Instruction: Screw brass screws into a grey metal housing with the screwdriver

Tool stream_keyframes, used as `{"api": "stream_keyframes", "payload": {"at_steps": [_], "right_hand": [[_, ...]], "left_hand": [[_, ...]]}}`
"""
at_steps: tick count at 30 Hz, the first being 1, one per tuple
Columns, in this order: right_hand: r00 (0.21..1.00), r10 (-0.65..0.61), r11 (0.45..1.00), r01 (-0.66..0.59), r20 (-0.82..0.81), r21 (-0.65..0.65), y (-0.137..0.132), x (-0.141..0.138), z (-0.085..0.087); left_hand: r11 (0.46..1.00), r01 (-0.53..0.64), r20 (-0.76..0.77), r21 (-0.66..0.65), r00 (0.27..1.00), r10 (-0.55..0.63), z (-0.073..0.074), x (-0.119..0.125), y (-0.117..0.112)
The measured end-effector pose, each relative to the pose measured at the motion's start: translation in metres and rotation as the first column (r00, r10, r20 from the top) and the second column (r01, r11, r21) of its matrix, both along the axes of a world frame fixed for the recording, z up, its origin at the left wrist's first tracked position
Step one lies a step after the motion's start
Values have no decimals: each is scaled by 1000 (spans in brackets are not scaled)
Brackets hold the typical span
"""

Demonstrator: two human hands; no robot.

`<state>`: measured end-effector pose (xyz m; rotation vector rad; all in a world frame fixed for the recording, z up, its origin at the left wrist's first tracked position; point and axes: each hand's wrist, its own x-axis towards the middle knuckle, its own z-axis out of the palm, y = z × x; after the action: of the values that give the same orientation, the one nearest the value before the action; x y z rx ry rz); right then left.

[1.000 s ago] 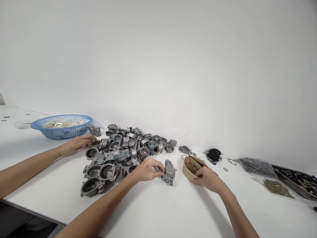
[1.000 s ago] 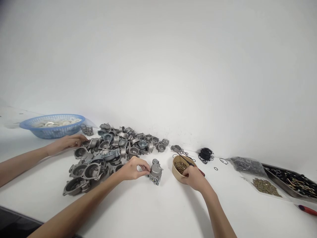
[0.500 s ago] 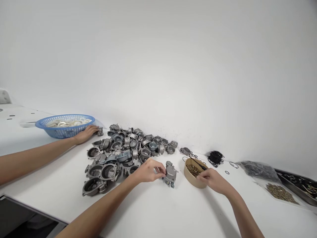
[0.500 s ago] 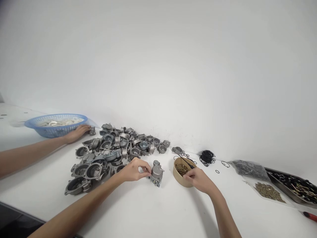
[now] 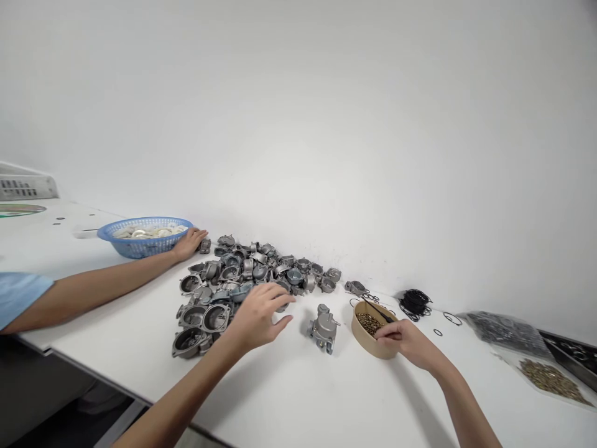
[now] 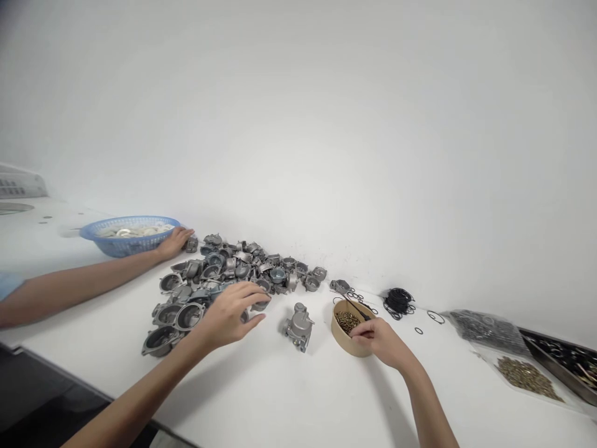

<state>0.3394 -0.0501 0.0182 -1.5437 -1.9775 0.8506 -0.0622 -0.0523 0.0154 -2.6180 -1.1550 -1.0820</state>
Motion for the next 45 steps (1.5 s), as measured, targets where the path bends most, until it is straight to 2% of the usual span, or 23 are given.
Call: {"api": "stream_keyframes", "payload": {"at_steps": [2,3,5,8,10,13,19,25,29,32,34,37,39,41,42,45], "right_hand": [[1000,10,1000,-10,4,4,0,1,-1],[1000,17,1000,-17,11,7,0,1,0],[999,20,999,-21,32,26,-2,0,3],[998,0,998,-5,67,64,-7,-3,9],[997,-11,997,6,74,76,-11,-5,13],[998,-7,997,2,64,80,-14,-6,15],[999,4,996,-7,33,93,-12,-3,11],[999,6,995,-1,-46,100,-7,3,6],[987,-30,979,61,-161,193,-6,1,7],[967,-67,952,136,-244,275,-5,-7,7],[957,-84,932,174,-278,317,-2,-16,4],[950,-84,906,199,-300,374,3,-30,-2],[953,-62,893,186,-297,409,5,-40,-8],[958,-25,884,154,-285,441,6,-48,-14],[961,-5,880,136,-276,456,6,-51,-16],[969,37,866,91,-245,492,6,-59,-22]], "left_hand": [[969,-227,-82,95,969,234,-8,-27,-20],[944,-304,-116,132,941,319,-14,-39,-27],[919,-359,-201,165,900,388,-28,-57,-34],[911,-386,-298,143,861,412,-43,-70,-24],[904,-415,-317,104,847,426,-46,-76,-12],[897,-436,-333,67,838,433,-43,-88,4],[880,-467,-319,88,824,469,-36,-111,20],[888,-449,-311,99,834,456,-35,-117,31],[901,-407,-308,151,847,434,-34,-117,29],[913,-337,-289,229,872,394,-27,-102,23],[938,-247,-276,244,909,311,-18,-77,17],[985,-43,-263,170,961,87,-2,-20,11],[995,56,-219,82,975,-36,3,24,11],[996,89,-160,19,983,-85,-1,63,14],[998,66,-123,-2,990,-66,-6,79,16],[997,11,11,-80,1000,-10,-28,107,22]]}}
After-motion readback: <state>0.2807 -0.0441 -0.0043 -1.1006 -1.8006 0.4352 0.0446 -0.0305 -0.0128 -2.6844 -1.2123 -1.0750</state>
